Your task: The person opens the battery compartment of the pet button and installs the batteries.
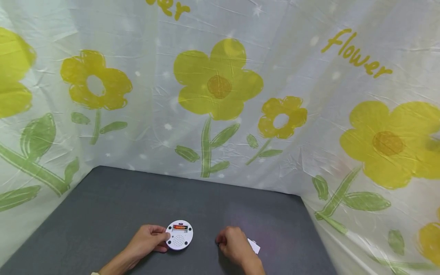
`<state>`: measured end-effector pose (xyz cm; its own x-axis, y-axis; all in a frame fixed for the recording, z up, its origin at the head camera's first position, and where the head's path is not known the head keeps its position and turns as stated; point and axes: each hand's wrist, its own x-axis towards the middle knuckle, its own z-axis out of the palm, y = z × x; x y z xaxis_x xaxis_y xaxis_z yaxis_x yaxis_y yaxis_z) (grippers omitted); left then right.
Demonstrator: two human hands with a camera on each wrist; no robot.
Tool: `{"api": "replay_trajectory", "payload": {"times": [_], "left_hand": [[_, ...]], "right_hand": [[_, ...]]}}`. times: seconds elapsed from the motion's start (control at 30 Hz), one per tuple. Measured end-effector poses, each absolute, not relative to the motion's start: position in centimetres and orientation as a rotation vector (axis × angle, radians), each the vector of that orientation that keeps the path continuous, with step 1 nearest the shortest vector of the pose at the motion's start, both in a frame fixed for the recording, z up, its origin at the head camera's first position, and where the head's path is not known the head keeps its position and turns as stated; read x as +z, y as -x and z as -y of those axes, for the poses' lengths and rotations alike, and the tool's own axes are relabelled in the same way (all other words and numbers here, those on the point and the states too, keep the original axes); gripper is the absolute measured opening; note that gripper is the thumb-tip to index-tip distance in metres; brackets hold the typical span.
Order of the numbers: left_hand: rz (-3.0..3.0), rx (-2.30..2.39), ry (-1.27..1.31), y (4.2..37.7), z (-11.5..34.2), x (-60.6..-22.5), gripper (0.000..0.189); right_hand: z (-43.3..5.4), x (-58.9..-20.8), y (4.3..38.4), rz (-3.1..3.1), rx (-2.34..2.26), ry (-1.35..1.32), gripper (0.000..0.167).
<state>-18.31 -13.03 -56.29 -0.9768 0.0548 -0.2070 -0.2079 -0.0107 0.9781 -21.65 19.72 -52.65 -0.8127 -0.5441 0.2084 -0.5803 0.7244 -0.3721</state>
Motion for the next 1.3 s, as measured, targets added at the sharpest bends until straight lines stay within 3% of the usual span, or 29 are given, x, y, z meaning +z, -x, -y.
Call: {"api": "replay_trajectory", "payload": {"times": [0.83,1.3], "left_hand": [[-2.08,2.09,0.157,18.2,13.1,-55.9,0.031],[-2.079,2.098,0.15,18.3,13.0,-56.1,0.029]], "right_hand": [[-15.4,-46.1,23.5,2.794,0.61,-1.136,0.012],[-11.3,-45.2,24.1,2.761,0.635,-1.206,0.01]]}}
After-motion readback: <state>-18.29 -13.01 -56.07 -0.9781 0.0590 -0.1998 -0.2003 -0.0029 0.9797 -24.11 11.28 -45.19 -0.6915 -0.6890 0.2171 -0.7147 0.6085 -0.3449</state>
